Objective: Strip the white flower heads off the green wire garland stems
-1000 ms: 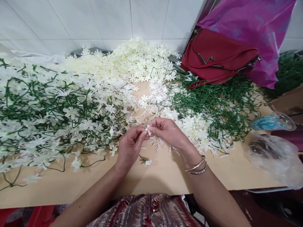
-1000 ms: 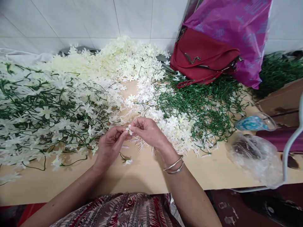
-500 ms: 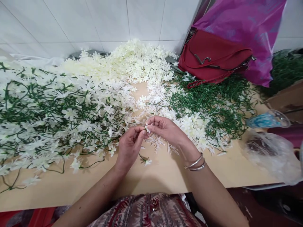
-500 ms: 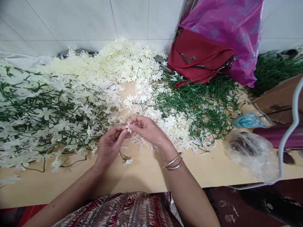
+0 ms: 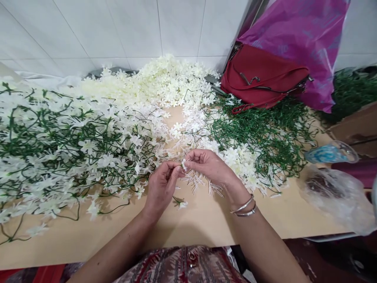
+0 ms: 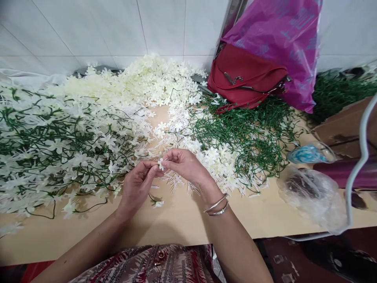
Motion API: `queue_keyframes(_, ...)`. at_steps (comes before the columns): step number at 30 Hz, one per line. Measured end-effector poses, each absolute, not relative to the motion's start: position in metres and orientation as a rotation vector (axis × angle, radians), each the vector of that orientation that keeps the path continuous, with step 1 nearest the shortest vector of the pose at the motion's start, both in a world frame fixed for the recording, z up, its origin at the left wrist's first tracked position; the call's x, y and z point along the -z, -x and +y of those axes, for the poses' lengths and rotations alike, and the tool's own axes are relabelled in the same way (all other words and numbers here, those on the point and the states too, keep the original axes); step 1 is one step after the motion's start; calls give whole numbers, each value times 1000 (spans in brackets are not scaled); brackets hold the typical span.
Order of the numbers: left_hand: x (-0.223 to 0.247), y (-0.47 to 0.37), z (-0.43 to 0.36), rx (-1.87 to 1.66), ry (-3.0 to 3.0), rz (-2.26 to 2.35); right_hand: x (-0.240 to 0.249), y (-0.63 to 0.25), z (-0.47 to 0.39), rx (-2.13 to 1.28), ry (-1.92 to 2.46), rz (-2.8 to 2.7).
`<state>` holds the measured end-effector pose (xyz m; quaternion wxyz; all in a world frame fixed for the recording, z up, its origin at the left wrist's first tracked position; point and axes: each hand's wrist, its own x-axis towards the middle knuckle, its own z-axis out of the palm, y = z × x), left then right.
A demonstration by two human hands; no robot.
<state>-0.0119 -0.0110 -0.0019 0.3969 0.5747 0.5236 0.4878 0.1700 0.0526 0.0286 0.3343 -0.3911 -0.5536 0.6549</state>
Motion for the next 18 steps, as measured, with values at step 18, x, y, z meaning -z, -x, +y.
queue_keyframes(18,1,13,-12,-1216,-1427,1346,-23,-159,48,-1628,1010,-1517)
